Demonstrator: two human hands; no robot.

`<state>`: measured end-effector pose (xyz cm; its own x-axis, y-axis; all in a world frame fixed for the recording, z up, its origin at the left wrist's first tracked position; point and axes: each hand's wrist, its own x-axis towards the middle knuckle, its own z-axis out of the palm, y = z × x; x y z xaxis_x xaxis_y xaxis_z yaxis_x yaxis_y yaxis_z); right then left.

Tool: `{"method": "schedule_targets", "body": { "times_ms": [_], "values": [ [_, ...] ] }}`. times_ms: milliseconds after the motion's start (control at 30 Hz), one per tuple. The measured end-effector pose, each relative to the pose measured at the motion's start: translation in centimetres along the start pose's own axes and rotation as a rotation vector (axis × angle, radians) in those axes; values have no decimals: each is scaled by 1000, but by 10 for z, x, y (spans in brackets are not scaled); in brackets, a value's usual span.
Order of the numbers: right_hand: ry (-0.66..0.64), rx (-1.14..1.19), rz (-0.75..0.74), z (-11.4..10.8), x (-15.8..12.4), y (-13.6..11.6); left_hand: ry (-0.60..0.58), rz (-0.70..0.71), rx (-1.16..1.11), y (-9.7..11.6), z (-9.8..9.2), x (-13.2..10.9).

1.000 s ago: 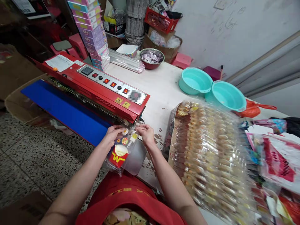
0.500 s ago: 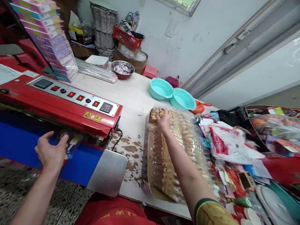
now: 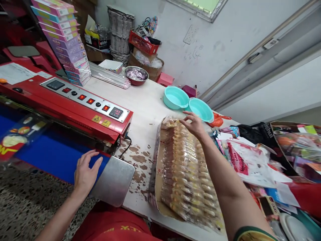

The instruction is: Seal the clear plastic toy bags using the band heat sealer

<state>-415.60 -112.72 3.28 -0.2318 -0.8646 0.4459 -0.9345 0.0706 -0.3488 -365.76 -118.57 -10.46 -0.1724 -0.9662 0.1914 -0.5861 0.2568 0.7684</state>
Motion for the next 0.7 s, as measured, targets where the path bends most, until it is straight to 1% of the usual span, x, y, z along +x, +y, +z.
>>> {"method": "schedule_targets", "body": {
  "times_ms": [33,100,167,200,233,300,367,400,467,533,633,700],
  "values": [
    [26,53,-31,-13,-1,-17,-16,2,-34,8,2,-2],
    [71,138,-44,-38,-3,-54,-75,-6,-122,29,6,-5],
    [128,234,-8,-55,-10,-93,-153,2,-228,57,9,-5],
    [147,286,22,-60,-14,-111,-190,14,-293,73,10,-3],
    [151,347,56,-61,-20,-127,-224,31,-367,89,10,0],
    [103,489,129,-53,-33,-155,-303,57,-534,120,11,9],
    [-13,630,208,-33,-47,-175,-396,32,-692,141,13,21],
    [-73,690,251,-20,-55,-183,-448,-1,-747,147,15,26],
    [-157,779,342,10,-68,-196,-544,-87,-802,146,21,33],
    [-187,839,430,39,-81,-204,-586,-166,-809,133,26,34],
    [-198,893,526,72,-95,-211,-532,-262,-832,105,25,26],
    [-217,922,567,86,-101,-213,-532,-329,-886,92,20,21]
  ]
}}
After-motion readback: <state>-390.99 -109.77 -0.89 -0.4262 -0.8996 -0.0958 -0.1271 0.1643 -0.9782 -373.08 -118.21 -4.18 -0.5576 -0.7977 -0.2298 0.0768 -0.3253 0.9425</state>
